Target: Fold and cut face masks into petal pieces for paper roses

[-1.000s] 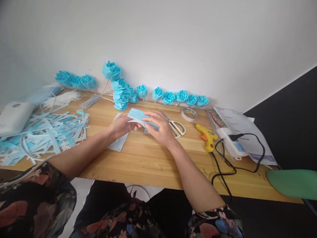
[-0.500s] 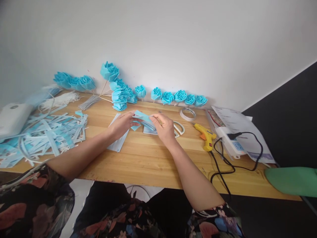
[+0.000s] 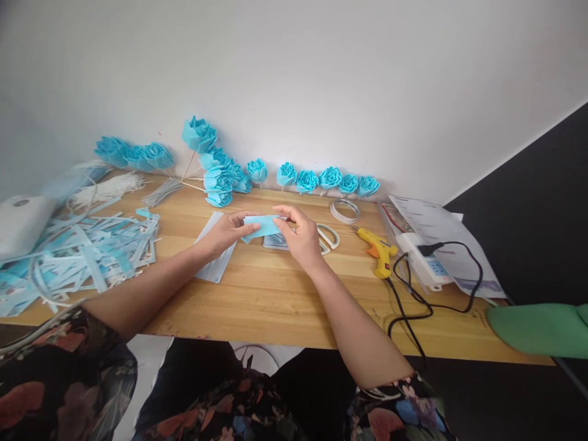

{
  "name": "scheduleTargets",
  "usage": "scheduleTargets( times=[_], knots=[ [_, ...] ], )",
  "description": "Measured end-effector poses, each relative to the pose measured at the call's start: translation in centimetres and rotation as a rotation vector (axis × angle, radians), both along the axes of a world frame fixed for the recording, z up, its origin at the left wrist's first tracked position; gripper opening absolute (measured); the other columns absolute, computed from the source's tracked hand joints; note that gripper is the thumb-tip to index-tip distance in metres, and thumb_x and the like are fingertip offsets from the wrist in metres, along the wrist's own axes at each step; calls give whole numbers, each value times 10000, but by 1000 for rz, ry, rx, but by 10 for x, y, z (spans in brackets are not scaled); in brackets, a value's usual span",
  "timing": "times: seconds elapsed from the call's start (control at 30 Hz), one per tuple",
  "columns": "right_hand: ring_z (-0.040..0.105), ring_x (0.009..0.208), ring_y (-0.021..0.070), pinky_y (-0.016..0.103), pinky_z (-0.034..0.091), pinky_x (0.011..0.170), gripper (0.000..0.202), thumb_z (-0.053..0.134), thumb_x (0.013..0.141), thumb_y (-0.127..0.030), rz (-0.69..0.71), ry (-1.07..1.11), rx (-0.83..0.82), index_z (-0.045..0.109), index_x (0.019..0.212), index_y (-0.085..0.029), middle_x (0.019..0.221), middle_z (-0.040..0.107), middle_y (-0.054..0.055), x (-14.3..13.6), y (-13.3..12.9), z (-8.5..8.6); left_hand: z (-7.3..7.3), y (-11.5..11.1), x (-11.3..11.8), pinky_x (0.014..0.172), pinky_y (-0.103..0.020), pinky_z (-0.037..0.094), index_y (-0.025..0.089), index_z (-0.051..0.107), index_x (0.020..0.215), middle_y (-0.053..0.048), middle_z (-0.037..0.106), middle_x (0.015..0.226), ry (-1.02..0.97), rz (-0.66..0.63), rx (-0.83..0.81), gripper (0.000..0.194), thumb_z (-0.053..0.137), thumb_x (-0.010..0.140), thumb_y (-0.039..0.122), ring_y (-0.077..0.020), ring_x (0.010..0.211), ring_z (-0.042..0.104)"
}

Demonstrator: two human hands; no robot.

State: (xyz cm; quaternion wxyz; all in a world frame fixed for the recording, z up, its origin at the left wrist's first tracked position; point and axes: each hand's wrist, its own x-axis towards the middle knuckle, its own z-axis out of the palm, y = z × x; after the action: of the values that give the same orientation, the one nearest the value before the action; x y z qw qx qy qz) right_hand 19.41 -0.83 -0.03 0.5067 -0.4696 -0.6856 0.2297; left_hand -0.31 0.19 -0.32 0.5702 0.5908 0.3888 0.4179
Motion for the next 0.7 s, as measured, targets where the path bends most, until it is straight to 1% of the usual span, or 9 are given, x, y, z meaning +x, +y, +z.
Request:
scheduleTargets(
  times=[0.07,0.2,0.33,0.4,0.47,0.57,0.7],
  knots=[
    [664,826,172,314,524,796,280,652,833,-304,24,24,-10,696,1098,-224,923,723,31,-1,0,0,-2,1,0,582,-245,390,133,704,1031,-38,685,820,-40,17,-21,592,789,644,573,-135,682,568],
    [659,836,166,314,529,799,324,652,824,-280,63,73,-34,681,1143,-234,942,713,31,-2,0,0,-1,1,-1,553,-230,381,132,714,912,-12,656,729,-60,32,-6,467,777,680,532,-106,611,528],
    [644,826,160,300,531,740,423,675,806,-305,119,121,-105,643,1224,-246,1015,694,42,-2,1,-1,-2,2,-2,535,-229,368,131,709,790,-3,626,655,-34,63,29,390,740,726,514,-98,567,502],
    [626,799,151,288,519,700,502,708,787,-342,155,143,-137,613,1271,-252,1025,679,40,-1,3,-2,-4,2,-2,535,-231,368,130,713,785,-3,622,649,-20,78,48,379,732,735,505,-99,567,499],
    [594,744,136,273,495,656,537,723,777,-375,166,163,-156,602,1287,-254,958,662,22,-1,3,-2,-4,2,-2,529,-233,360,127,718,781,-5,617,640,1,79,65,379,725,739,503,-99,561,488],
    [537,671,115,255,446,610,472,700,798,-386,142,168,-171,636,1243,-241,825,617,-10,-1,3,-1,-3,1,-2,527,-234,346,124,732,780,-7,612,638,26,70,93,375,724,739,497,-97,564,476],
    [516,664,108,247,429,612,412,685,805,-361,124,136,-167,671,1195,-229,814,609,-12,-1,1,1,0,0,-2,541,-233,353,133,759,845,-10,641,685,23,68,93,384,716,746,501,-99,588,482]
  ],
)
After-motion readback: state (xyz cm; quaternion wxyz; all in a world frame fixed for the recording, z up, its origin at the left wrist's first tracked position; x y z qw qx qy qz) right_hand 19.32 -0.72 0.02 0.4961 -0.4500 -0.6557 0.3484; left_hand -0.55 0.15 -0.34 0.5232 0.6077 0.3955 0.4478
